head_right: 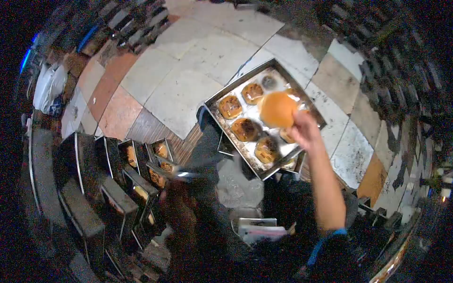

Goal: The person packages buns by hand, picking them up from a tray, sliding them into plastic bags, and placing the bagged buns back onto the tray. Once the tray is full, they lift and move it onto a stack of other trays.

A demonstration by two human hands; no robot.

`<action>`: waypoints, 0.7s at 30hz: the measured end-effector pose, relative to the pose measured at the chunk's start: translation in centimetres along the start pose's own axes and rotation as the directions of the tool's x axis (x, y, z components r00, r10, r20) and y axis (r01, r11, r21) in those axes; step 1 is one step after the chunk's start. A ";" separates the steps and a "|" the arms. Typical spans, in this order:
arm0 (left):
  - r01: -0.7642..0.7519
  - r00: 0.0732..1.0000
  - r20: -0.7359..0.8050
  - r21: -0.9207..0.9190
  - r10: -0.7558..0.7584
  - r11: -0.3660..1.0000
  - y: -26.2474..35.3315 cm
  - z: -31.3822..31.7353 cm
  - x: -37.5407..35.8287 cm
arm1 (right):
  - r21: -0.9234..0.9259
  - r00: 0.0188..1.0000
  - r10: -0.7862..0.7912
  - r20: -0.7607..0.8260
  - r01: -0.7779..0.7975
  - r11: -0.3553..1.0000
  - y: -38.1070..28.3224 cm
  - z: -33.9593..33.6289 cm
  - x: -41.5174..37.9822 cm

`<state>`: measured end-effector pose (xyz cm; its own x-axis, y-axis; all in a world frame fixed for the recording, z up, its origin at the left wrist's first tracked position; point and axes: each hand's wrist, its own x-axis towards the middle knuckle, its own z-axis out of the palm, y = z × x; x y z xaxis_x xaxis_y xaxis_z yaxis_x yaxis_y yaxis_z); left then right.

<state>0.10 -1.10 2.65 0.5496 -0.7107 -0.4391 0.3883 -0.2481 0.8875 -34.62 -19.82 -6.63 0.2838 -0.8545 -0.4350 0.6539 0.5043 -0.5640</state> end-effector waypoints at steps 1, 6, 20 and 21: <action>-0.018 0.999 0.028 -0.015 0.018 1.000 0.5 0.2 -0.4 | -0.025 0.996 -0.084 0.001 0.084 0.996 1.2 4.1 -5.3; -0.413 0.885 0.256 0.049 0.388 0.910 -2.8 1.3 -3.5 | -0.688 0.991 0.050 0.121 0.047 0.724 6.6 13.0 -21.0; 0.275 0.804 0.587 -0.513 0.099 0.814 4.1 1.1 -15.3 | -0.677 0.567 -0.393 0.724 0.695 -0.244 12.5 21.6 -34.1; 0.287 0.844 0.534 -0.529 0.051 0.799 5.6 0.6 -15.2 | -0.672 0.566 -0.389 0.727 0.701 -0.239 12.4 21.1 -34.3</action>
<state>-6.54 7.91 14.37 0.0885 -0.9639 -0.2510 0.8590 -0.0537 0.5092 -21.45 13.14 16.14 0.4166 -0.7699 0.4835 -0.4289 -0.6354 -0.6421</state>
